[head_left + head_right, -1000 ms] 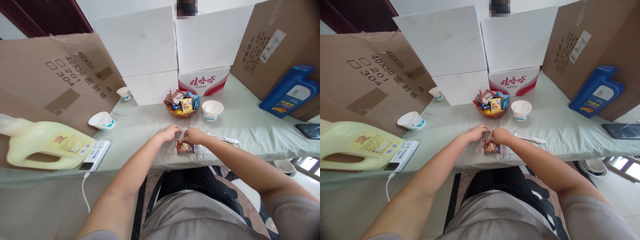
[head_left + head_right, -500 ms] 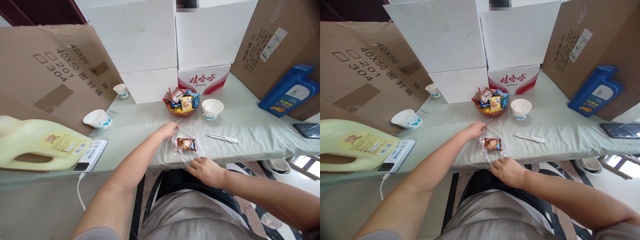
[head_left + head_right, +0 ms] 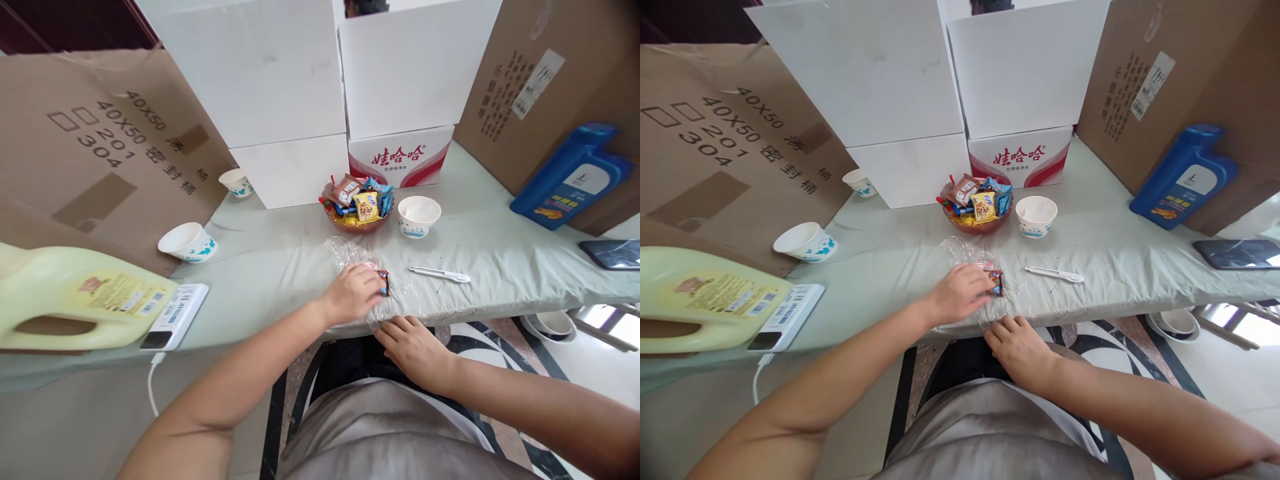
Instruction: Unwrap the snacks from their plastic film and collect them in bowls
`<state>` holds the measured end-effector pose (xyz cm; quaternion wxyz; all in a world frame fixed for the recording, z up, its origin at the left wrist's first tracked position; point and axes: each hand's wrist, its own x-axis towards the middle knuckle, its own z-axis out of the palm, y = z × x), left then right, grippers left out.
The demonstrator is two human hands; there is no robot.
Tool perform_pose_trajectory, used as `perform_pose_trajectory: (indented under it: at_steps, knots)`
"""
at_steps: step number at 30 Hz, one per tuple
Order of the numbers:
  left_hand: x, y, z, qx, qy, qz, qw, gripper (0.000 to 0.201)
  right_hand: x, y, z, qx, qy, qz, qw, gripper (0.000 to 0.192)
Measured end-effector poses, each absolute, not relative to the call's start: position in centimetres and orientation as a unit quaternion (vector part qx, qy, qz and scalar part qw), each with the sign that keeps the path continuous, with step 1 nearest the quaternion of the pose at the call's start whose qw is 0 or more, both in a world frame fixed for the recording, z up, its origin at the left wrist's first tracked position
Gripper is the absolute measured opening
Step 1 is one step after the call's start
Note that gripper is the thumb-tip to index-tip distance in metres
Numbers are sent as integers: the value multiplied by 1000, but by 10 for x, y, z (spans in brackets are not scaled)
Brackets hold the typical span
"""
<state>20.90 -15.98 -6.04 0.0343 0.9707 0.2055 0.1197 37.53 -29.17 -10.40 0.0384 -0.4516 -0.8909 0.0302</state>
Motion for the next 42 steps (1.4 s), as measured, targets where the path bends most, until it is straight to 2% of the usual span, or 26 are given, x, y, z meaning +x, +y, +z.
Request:
perform_pose_trajectory:
  at_steps: [2, 3, 6, 10, 13, 16, 19, 23, 27, 31, 33, 35, 37, 39, 42]
  knots:
    - [198, -171, -67, 983, 160, 76, 49, 44, 378, -293, -103, -452, -890, 49, 44, 32]
    - [190, -174, -69, 985, 154, 57, 44, 45, 381, -294, -103, -451, -889, 58, 51, 32]
    - [161, -178, -72, 984, 177, -5, 24, 22, 392, -297, -99, -451, -883, 99, 85, 31]
    - [136, -187, -61, 968, 227, -84, 67, 17, 404, -289, -85, -463, -865, 123, 152, 26]
    - [147, -186, -53, 963, 259, -2, 71, 19, 400, -263, -74, -472, -844, 123, 225, 28]
    - [168, -167, -59, 943, 320, 87, 26, 42, 394, -220, -77, -485, -826, 134, 255, 33]
    - [171, -144, -68, 934, 350, 67, 32, 53, 403, -180, -87, -567, -778, 117, 242, 41]
    - [135, -137, -68, 950, 300, 33, 83, 36, 432, -169, -97, -652, -727, 87, 197, 44]
    - [93, -148, -61, 953, 273, -23, 132, 45, 446, -193, -101, -547, -817, 84, 164, 50]
    - [67, -153, -56, 941, 298, -91, 134, 36, 466, -217, -114, -479, -872, 59, 83, 82]
    - [64, -154, -52, 936, 327, -78, 108, 33, 482, -228, -122, -478, -876, 35, 59, 91]
    - [72, -156, -47, 936, 341, -7, 91, 33, 496, -238, -124, -479, -877, 20, 46, 95]
    - [93, -158, -42, 936, 328, 80, 102, 32, 500, -243, -116, -485, -873, 17, 47, 90]
    - [127, -158, -41, 935, 302, 129, 134, 28, 491, -240, -100, -492, -867, 31, 70, 73]
    - [184, -152, -50, 935, 292, 107, 168, 32, 459, -221, -77, -490, -856, 83, 140, 43]
